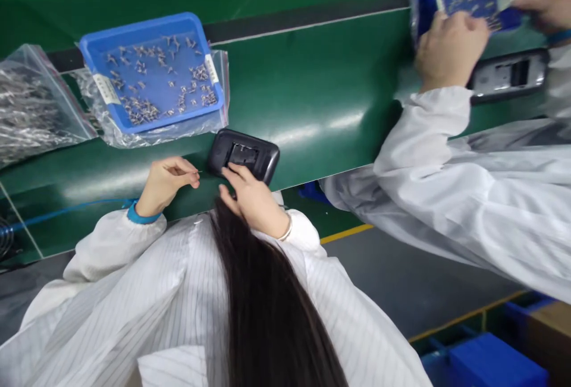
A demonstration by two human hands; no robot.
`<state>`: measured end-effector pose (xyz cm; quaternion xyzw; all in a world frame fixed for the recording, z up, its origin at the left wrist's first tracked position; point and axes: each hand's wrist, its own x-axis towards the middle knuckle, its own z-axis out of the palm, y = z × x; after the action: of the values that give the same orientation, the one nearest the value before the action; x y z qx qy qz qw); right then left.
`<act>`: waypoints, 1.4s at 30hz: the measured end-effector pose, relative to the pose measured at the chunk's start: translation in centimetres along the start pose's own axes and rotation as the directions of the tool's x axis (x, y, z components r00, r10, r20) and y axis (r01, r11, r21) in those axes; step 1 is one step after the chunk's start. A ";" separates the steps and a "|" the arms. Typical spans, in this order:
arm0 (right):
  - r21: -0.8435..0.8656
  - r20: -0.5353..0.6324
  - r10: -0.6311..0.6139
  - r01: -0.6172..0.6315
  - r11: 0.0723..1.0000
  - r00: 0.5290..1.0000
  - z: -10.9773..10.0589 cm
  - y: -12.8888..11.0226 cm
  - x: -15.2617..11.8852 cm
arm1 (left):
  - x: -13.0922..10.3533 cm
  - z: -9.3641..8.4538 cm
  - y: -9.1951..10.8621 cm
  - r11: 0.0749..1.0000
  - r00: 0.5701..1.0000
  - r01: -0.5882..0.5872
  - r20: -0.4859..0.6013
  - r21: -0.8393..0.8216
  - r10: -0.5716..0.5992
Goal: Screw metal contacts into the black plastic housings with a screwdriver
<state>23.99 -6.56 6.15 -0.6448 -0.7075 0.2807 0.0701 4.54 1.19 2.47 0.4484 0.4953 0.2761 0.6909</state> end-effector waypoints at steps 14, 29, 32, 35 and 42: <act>-0.063 0.219 -0.345 0.366 0.929 0.913 1.5 -2.3 0.4 | -0.7 -0.7 -1.1 0.499 0.762 -0.531 0.129 0.685 0.635; -0.042 0.214 -0.329 0.345 0.938 0.920 2.0 -2.5 0.6 | 1.4 -0.8 -0.5 0.564 0.845 -0.468 0.158 0.681 0.510; -0.049 0.221 -0.325 0.344 0.938 0.919 2.0 -2.4 0.6 | 1.8 -1.3 -0.5 0.571 0.835 -0.512 0.214 0.642 0.507; -0.053 0.234 -0.314 0.334 0.941 0.920 1.9 -2.4 0.6 | 2.1 -1.7 -0.8 0.577 0.820 -0.552 0.265 0.602 0.508; -0.051 0.287 -0.307 0.334 0.941 0.908 2.1 -2.6 0.9 | 2.4 -1.4 -0.5 0.656 0.900 -0.436 0.289 0.615 0.327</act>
<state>20.61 -6.33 5.43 -0.4773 -0.8196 0.3166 -0.0155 4.03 3.41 0.83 0.7787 0.4006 0.1849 0.4461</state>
